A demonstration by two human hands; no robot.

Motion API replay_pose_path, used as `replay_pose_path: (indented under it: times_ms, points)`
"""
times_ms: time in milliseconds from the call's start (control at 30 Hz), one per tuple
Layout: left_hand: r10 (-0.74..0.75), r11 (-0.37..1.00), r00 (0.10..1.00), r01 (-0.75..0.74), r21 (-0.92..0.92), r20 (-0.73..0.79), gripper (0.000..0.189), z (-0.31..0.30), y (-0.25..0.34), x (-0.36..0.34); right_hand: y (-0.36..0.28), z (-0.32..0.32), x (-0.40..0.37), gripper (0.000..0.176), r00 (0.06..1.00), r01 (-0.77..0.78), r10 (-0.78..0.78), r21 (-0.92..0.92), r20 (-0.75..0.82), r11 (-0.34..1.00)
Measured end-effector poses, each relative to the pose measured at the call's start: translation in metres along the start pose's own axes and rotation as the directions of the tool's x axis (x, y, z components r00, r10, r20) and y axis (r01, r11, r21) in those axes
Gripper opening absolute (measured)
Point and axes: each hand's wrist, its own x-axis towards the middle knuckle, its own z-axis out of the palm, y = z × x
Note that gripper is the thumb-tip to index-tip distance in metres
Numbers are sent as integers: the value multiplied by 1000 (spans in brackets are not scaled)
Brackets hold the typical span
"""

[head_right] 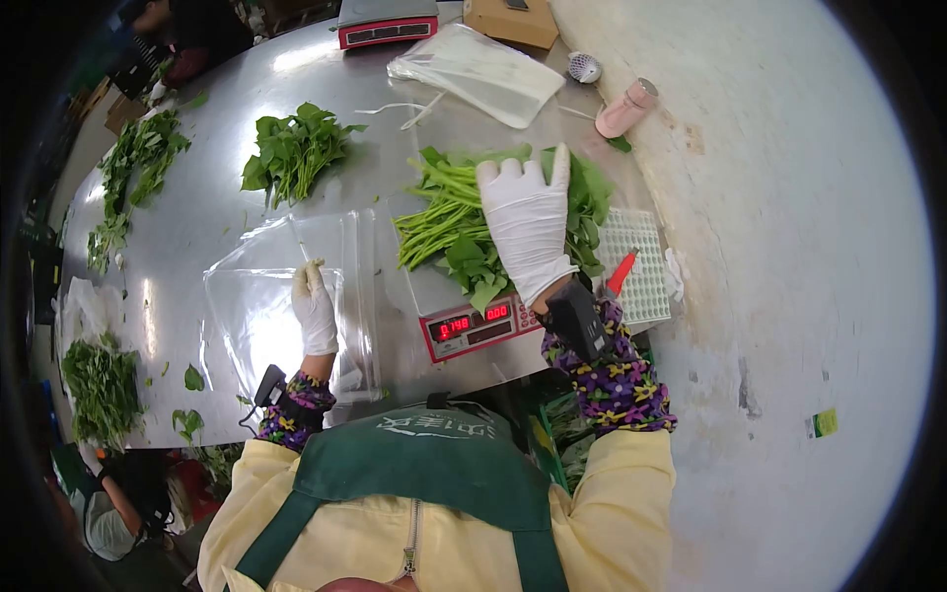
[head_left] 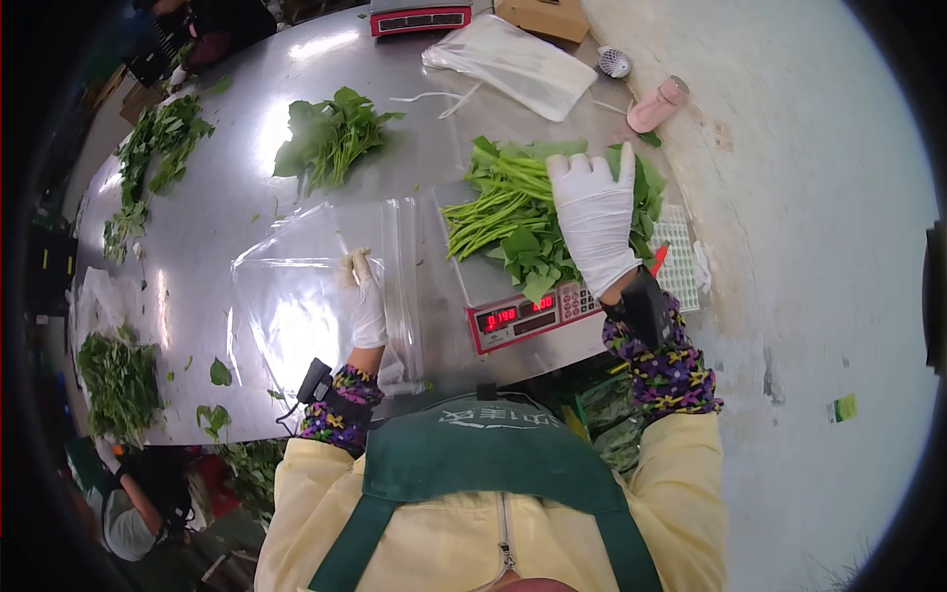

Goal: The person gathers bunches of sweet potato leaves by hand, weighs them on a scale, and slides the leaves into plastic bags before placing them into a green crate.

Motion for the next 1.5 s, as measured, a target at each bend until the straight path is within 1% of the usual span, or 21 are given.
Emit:
replay_pose_path:
  times_ms: [67, 133, 167, 200, 233, 300, 333, 367, 433, 567, 667, 733, 767, 933, 1033, 1100, 1133, 1200, 1233, 1400, 1500]
  points:
    - [361, 868, 930, -310, 387, -66, 30, -4, 9, -9, -8, -1, 4, 5, 998, 61, -60, 50, -13, 997]
    - [372, 863, 926, -320, 392, -64, 40, 3, 34, -20, -20, 19, 1, 5, 978, 208, -200, 229, -59, 951]
    - [492, 805, 870, -460, 375, 10, 48, 13, 47, -25, -25, 35, -3, 15, 966, 237, -258, 304, 32, 923]
    - [603, 729, 793, -591, 346, 83, 57, 23, 60, -30, -29, 58, -10, 15, 965, 238, -259, 305, 30, 922]
    - [633, 634, 742, -661, 400, 222, 66, 34, 74, -34, -32, 81, -18, 27, 947, 245, -306, 398, 97, 884]
    - [615, 442, 638, -766, 467, 464, 83, 62, 86, -35, -31, 97, -21, 58, 897, 202, -372, 527, 238, 825]
    - [574, 351, 594, -800, 486, 564, 90, 76, 85, -31, -30, 94, -18, 58, 897, 205, -374, 529, 235, 824]
    - [572, 351, 597, -798, 490, 563, 90, 89, 82, -25, -29, 90, -16, 55, 897, 202, -373, 530, 237, 823]
    - [435, 305, 584, -812, 498, 686, 92, 110, 71, -13, -30, 90, -18, 53, 897, 195, -370, 534, 243, 823]
    - [473, 164, 563, -812, 560, 677, 78, 128, 38, 2, -25, 96, -19, 56, 891, 203, -392, 573, 229, 794]
    - [476, 164, 555, -819, 550, 683, 74, 128, 37, 7, -10, 74, -16, 65, 882, 186, -416, 647, 222, 740]
    - [495, 163, 549, -820, 549, 673, 70, 131, 36, 7, 3, 61, -17, 72, 936, 246, -351, 637, 41, 730]
    - [515, 152, 543, -820, 553, 663, 69, 131, 36, 8, 6, 63, -22, 75, 930, 194, -336, 583, 146, 789]
    - [523, 92, 500, -838, 538, 690, 69, 133, 38, 9, 2, 113, -56, 76, 936, 84, -277, 627, 217, 774]
    - [504, 124, 506, -844, 521, 700, 76, 126, 49, 6, 6, 101, -51, 75, 928, 78, -279, 606, 246, 792]
    - [428, 254, 561, -827, 502, 708, 86, 118, 65, 0, 13, 84, -42, 74, 944, 83, -266, 642, 194, 762]
    - [431, 254, 562, -826, 502, 706, 86, 115, 69, -1, 16, 78, -39, 74, 944, 86, -267, 640, 192, 763]
    - [412, 279, 580, -815, 508, 703, 99, 109, 74, -3, 22, 66, -34, 70, 972, 98, -213, 662, 95, 743]
    - [414, 283, 584, -811, 511, 698, 99, 107, 75, -5, 23, 58, -32, 59, 984, 105, -174, 661, 39, 743]
    - [421, 339, 579, -815, 471, 699, 101, 88, 79, -6, 27, 23, -23, 42, 994, 107, -93, 596, -54, 796]
    - [483, 390, 611, -792, 471, 627, 90, 70, 81, -9, 27, 8, -27, 35, 993, 103, -51, 575, -105, 812]
